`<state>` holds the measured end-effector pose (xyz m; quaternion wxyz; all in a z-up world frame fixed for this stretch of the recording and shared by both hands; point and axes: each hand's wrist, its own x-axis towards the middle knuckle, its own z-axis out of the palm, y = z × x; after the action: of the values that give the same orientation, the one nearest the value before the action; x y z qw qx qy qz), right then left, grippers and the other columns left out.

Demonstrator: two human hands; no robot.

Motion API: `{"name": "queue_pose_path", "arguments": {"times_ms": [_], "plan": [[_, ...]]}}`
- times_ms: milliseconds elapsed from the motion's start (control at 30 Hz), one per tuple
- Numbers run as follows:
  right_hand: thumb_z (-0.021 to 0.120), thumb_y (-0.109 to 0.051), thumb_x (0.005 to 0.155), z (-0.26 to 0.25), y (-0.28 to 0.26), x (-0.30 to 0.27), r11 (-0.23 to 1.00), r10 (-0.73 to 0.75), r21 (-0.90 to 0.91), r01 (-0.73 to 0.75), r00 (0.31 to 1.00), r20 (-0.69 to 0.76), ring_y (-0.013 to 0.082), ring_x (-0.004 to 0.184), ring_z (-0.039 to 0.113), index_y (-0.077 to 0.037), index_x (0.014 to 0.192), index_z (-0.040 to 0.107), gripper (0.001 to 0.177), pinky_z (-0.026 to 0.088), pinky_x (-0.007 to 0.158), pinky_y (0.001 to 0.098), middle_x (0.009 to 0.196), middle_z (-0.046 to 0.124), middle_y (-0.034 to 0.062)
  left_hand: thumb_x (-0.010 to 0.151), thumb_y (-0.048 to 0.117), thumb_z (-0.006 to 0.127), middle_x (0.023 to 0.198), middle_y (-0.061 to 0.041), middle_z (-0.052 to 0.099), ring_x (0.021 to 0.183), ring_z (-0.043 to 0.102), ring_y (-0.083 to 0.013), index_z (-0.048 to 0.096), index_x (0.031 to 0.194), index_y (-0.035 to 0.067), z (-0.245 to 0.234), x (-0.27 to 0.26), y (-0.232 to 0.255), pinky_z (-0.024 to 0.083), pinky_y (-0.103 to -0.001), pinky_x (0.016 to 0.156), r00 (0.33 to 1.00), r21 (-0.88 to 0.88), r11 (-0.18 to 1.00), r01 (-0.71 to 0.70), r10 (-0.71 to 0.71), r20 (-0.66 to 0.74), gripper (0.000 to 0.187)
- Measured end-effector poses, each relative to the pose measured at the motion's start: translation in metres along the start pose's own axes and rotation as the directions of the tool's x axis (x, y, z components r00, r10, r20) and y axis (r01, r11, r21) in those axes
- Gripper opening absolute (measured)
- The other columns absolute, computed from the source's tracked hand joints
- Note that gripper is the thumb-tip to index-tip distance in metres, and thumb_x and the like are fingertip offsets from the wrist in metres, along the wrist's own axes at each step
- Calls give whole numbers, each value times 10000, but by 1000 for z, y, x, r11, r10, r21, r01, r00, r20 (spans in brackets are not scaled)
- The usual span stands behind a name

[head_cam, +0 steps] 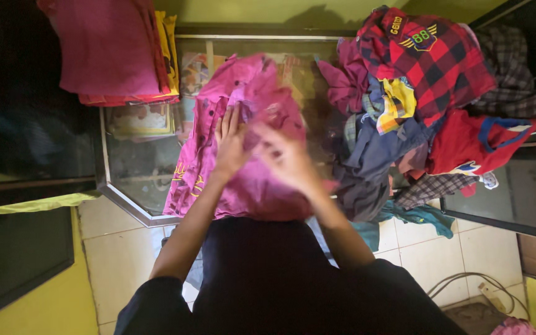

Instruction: The person picks up a pink top from a pile of clothes, buttons it, and folds it.

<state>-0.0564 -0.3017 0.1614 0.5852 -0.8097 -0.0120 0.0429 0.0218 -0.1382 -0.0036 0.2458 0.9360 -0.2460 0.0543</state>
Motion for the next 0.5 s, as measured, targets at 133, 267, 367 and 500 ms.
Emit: {"name": "queue_pose_path", "arguments": {"times_ms": [133,267,367,500], "plan": [[635,-183,1057,20,3,2,963,-228,206,173,931,285,181,1179,694,-116,1537,480,509,603,973,346,1408,614,111,937,579,555,1663,-145,380,1540,340,-324,352,1611,74,32,-13,-65,202,-508,1272,982,-879,446,171,-147,116,866],[676,-243,1002,-4,50,21,914,-298,-338,223,936,-187,281,1162,702,-86,1363,628,397,562,970,420,1318,704,127,1030,620,388,1572,-191,496,1481,418,-288,492,1504,-76,14,-17,-83,252,-374,1261,936,-953,64,297,-216,277,849],[789,-397,810,-28,95,25,640,-472,-751,165,855,-214,391,1067,664,-8,1288,616,640,552,925,453,1174,672,205,1047,679,231,1519,-111,550,1389,511,-183,478,1493,18,-18,-14,-75,339,-281,1145,725,-765,-325,556,-260,637,835],[800,-277,880,-52,128,22,888,118,-430,-162,985,-127,333,846,735,-61,1175,668,389,573,769,430,934,730,161,948,309,733,1314,-165,670,1219,606,-262,582,1381,-54,-33,-15,-49,476,-336,1047,883,-799,380,466,-255,393,585]]}}
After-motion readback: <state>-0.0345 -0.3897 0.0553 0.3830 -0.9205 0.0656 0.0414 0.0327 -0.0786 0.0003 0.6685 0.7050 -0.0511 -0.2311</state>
